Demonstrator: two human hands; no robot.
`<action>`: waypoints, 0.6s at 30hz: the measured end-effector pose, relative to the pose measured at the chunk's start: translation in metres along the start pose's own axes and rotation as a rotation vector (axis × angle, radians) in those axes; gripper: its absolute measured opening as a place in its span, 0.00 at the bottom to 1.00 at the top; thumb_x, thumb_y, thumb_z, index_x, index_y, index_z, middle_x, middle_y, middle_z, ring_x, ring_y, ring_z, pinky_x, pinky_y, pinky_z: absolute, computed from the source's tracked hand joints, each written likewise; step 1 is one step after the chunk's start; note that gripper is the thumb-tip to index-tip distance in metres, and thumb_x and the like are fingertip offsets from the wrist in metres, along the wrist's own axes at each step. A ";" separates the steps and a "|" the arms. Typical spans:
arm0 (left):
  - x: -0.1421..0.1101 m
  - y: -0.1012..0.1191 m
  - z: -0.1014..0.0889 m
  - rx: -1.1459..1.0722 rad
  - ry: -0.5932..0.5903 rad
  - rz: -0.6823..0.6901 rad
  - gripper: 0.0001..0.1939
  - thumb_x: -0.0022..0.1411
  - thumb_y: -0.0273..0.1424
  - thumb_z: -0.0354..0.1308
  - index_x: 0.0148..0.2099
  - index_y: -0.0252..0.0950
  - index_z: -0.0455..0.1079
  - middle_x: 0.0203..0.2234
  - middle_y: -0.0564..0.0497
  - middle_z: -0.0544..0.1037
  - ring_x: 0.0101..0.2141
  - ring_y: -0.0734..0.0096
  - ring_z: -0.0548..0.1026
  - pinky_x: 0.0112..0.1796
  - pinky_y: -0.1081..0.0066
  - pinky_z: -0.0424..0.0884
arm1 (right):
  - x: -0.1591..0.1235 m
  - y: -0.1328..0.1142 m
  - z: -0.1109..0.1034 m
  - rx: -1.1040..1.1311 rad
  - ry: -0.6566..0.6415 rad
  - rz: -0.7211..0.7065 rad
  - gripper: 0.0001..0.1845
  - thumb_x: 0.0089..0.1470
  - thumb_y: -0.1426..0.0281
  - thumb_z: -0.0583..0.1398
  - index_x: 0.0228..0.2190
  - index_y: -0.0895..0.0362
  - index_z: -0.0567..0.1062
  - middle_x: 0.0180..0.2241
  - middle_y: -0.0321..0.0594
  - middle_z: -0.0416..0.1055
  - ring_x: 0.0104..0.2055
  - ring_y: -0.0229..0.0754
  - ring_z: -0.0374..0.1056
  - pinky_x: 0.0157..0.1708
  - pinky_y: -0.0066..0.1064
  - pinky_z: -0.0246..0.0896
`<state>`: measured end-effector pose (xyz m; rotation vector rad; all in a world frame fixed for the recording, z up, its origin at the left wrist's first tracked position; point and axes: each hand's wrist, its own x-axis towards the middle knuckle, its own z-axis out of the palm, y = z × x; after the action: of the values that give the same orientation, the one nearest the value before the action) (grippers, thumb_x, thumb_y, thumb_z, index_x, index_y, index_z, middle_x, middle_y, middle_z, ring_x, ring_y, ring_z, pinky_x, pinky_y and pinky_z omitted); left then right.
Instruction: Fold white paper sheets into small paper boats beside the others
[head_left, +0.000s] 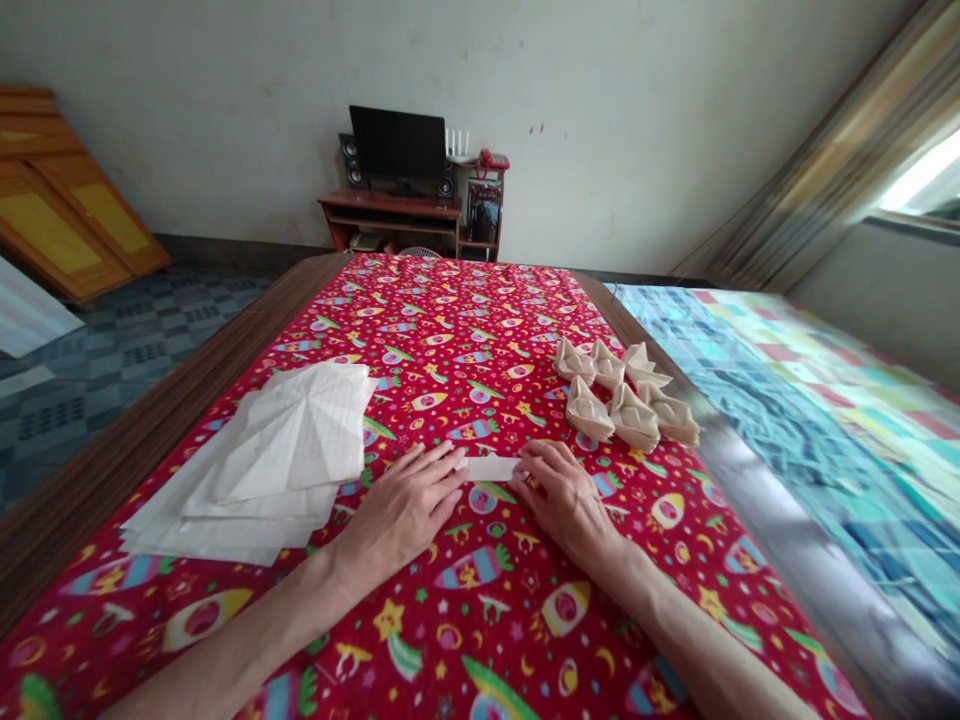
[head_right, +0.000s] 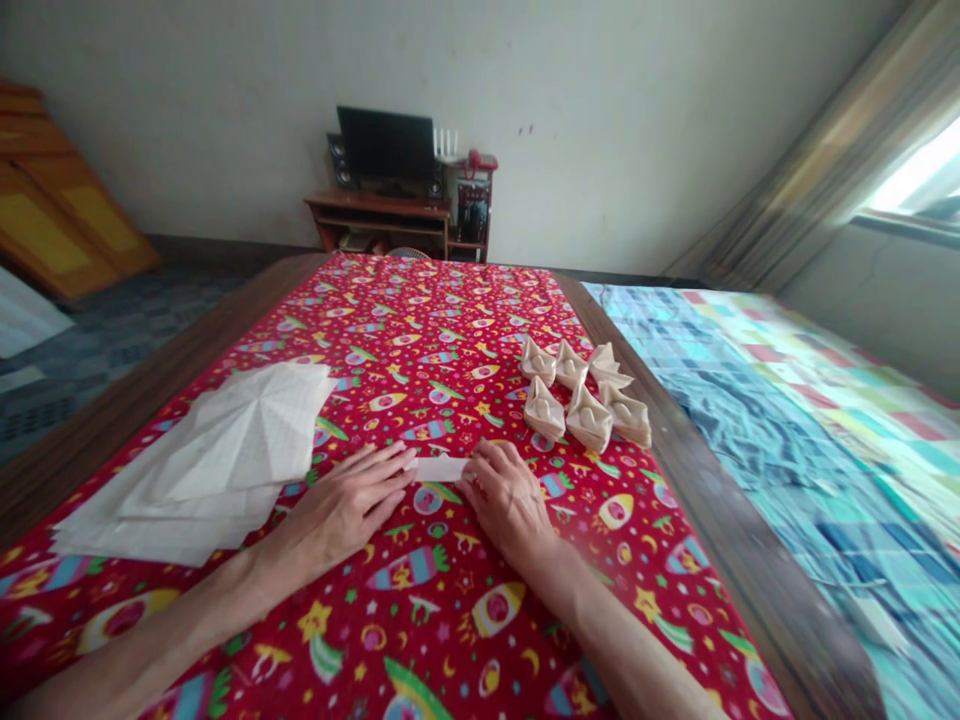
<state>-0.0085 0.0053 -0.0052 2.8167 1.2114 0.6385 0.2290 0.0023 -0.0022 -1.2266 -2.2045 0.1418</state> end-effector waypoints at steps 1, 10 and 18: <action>0.002 -0.002 0.002 -0.009 0.018 0.008 0.15 0.66 0.29 0.48 0.53 0.36 0.69 0.53 0.47 0.71 0.56 0.62 0.66 0.55 0.57 0.64 | 0.001 0.002 0.001 -0.024 0.010 0.020 0.08 0.57 0.68 0.57 0.39 0.56 0.73 0.44 0.47 0.70 0.45 0.47 0.64 0.42 0.38 0.65; 0.017 -0.009 0.005 -0.138 0.076 -0.014 0.15 0.65 0.25 0.48 0.50 0.34 0.71 0.54 0.44 0.69 0.55 0.63 0.66 0.54 0.61 0.66 | 0.016 0.008 0.003 0.128 -0.113 0.196 0.05 0.51 0.70 0.61 0.33 0.55 0.72 0.27 0.35 0.71 0.28 0.37 0.66 0.27 0.27 0.58; 0.036 -0.006 0.008 -0.415 0.254 -0.286 0.26 0.65 0.34 0.47 0.62 0.31 0.55 0.54 0.38 0.67 0.54 0.58 0.67 0.54 0.57 0.65 | 0.017 -0.004 0.002 0.172 0.136 0.328 0.10 0.56 0.66 0.58 0.25 0.57 0.68 0.20 0.31 0.65 0.22 0.33 0.61 0.23 0.24 0.52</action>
<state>0.0126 0.0362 -0.0002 2.2245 1.2998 1.0999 0.2182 0.0141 0.0051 -1.4450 -1.8228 0.3611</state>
